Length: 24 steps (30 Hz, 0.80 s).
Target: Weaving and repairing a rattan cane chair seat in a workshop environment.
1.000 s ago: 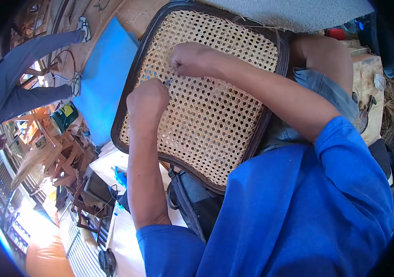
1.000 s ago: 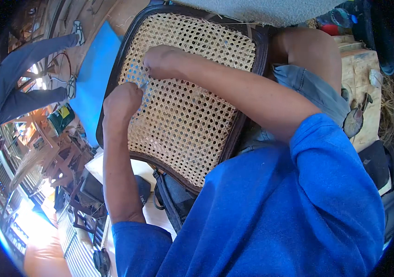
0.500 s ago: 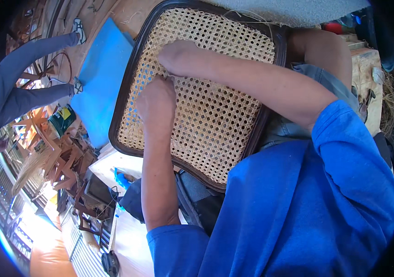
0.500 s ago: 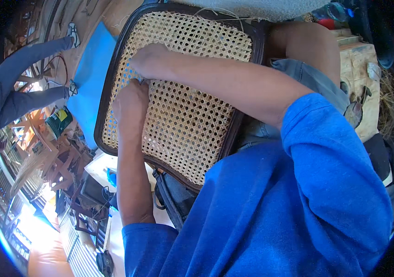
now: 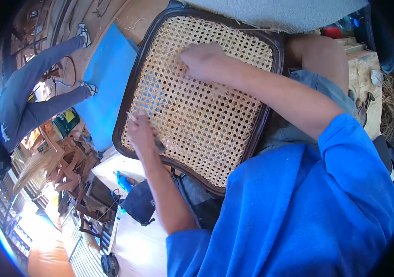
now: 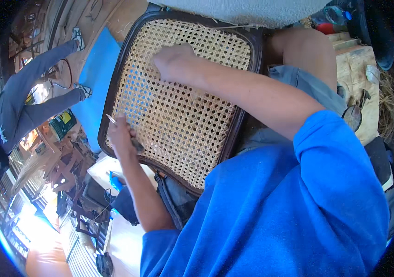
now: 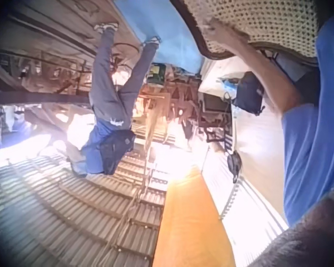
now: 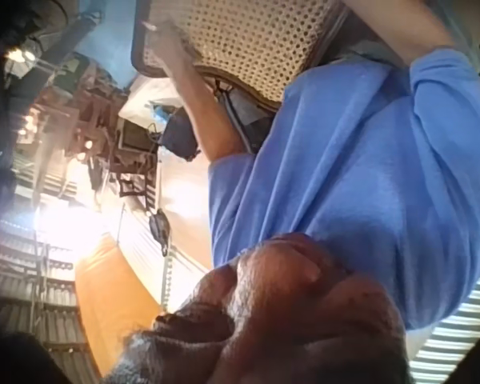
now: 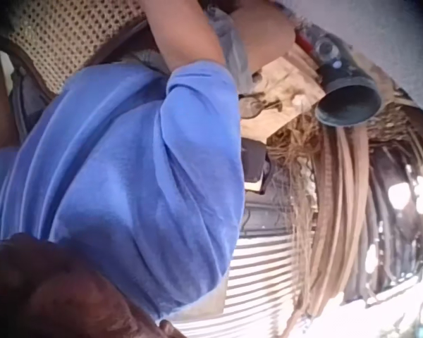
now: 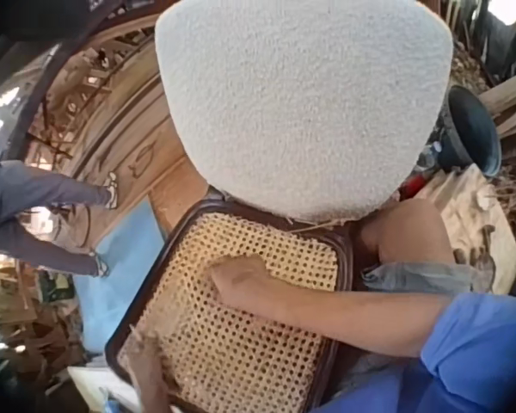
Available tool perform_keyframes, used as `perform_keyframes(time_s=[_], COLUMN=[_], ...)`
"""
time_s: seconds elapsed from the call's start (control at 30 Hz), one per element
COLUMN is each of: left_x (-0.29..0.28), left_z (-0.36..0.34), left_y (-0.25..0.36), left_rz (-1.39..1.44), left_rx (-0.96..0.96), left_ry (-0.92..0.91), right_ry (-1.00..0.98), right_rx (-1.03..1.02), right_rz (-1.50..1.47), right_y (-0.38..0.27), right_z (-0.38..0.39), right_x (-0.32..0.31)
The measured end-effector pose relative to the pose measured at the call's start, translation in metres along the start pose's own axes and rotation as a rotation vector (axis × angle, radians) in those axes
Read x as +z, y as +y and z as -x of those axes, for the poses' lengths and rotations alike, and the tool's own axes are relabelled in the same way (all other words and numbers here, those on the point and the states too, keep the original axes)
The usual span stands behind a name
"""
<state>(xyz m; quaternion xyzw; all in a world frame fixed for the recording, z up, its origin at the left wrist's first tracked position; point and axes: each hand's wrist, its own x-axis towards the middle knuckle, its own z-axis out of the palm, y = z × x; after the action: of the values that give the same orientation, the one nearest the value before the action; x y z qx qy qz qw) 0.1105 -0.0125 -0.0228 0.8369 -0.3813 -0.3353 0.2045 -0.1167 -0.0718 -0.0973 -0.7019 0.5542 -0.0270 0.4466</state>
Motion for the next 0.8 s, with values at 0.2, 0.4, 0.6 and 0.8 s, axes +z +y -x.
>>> perform_keyframes(time_s=[0.2, 0.4, 0.6, 0.8], left_x=[0.084, 0.101, -0.046, -0.380], left_z=[0.034, 0.001, -0.072, -0.151], left_y=[0.039, 0.021, -0.025, -0.061], left_rz=[0.461, 1.202, 0.195, -0.787], left_rx=[0.019, -0.036, 0.835, 0.790], left_ry=[0.065, 0.068, 0.628, 0.930], right_ry=[0.037, 0.111, -0.167, 0.040], right_rx=[0.025, 0.011, 0.096, -0.003], right_rz=[0.010, 0.035, 0.195, 0.190], right_y=[0.022, 0.008, -0.006, -0.007], right_z=[-0.001, -0.005, -0.002, 0.006], right_x=[0.011, 0.015, -0.013, 0.010])
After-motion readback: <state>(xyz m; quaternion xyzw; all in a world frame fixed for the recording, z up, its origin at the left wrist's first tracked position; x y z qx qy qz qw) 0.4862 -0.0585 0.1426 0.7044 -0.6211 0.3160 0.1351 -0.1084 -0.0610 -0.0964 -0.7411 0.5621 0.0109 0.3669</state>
